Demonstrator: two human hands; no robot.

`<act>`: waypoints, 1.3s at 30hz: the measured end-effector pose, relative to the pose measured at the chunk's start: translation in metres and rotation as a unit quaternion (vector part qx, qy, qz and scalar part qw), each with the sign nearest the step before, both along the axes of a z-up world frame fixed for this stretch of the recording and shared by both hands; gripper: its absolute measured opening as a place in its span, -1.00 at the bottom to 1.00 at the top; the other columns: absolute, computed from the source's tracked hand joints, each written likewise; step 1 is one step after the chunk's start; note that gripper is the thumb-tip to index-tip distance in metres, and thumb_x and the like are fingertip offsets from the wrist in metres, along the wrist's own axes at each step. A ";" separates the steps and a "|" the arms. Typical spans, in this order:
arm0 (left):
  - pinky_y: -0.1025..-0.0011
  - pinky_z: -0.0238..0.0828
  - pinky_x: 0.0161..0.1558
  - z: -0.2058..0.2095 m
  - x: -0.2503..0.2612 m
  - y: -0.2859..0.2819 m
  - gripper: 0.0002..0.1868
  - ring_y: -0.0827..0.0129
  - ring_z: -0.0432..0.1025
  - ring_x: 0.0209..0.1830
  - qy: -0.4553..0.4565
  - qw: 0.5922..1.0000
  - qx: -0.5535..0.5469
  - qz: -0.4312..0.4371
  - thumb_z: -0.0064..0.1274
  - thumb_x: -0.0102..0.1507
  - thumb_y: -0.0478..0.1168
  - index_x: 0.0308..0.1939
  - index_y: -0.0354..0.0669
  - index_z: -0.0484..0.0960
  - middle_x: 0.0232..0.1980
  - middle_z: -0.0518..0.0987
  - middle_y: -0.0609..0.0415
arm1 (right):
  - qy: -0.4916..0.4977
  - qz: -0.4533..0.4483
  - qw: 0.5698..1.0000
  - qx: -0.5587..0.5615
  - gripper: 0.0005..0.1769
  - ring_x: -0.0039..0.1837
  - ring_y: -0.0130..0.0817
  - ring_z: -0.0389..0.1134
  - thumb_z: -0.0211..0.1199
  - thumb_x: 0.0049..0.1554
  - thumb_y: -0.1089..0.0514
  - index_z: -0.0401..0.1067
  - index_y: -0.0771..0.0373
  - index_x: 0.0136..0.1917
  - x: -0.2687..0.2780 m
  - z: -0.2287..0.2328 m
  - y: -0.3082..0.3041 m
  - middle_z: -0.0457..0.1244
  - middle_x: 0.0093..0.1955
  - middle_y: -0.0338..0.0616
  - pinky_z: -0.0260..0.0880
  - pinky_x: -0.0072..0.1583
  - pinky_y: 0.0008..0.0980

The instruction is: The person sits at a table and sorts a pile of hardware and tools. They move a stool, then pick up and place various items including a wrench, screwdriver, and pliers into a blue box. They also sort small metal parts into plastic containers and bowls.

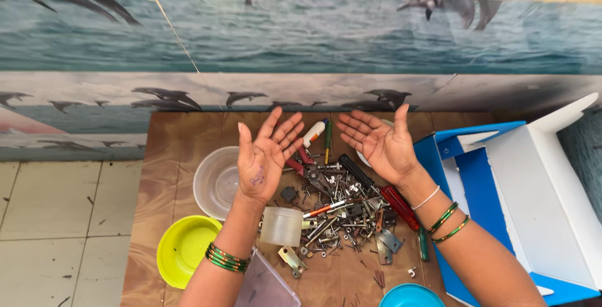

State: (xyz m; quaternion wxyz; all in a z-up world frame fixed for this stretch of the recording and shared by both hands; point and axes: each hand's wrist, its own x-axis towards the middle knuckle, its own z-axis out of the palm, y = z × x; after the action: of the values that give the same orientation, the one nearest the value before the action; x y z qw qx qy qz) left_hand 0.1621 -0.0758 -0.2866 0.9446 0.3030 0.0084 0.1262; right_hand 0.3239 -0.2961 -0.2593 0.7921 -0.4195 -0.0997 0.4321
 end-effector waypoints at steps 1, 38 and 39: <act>0.06 0.01 0.51 0.002 -0.002 0.000 -0.01 -0.03 0.15 0.57 0.003 1.000 -0.005 0.002 -0.54 0.34 0.48 0.60 -0.17 0.06 0.57 0.24 -0.31 | -0.001 -0.005 1.000 -0.008 0.28 0.63 0.13 0.04 -0.38 0.08 -0.69 0.09 0.52 0.50 -0.002 0.002 0.000 0.04 0.57 0.37 0.01 0.59 0.03; 0.21 0.09 0.43 -0.008 -0.179 -0.107 -0.05 0.11 0.24 0.51 0.058 0.997 0.017 0.039 -0.51 0.38 0.42 0.61 -0.20 0.04 0.51 0.34 -0.23 | -0.001 -0.078 0.997 0.015 0.29 0.61 0.16 0.07 -0.27 0.08 -0.69 0.06 0.55 0.50 -0.175 -0.010 -0.134 0.05 0.56 0.35 0.09 0.57 0.04; 0.20 0.10 0.43 -0.011 -0.181 -0.110 -0.05 0.11 0.24 0.50 0.059 0.997 0.020 0.040 -0.51 0.38 0.42 0.61 -0.21 0.04 0.51 0.34 -0.24 | 0.000 -0.079 0.997 0.014 0.29 0.61 0.16 0.07 -0.27 0.09 -0.69 0.06 0.56 0.50 -0.177 -0.012 -0.138 0.05 0.56 0.36 0.09 0.57 0.04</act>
State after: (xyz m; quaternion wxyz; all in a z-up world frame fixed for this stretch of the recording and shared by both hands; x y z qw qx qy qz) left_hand -0.0188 -0.1860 -0.2976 0.9302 0.3286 0.0738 0.1462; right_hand 0.1468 -0.4339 -0.2712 0.8297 -0.4148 -0.0725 0.3664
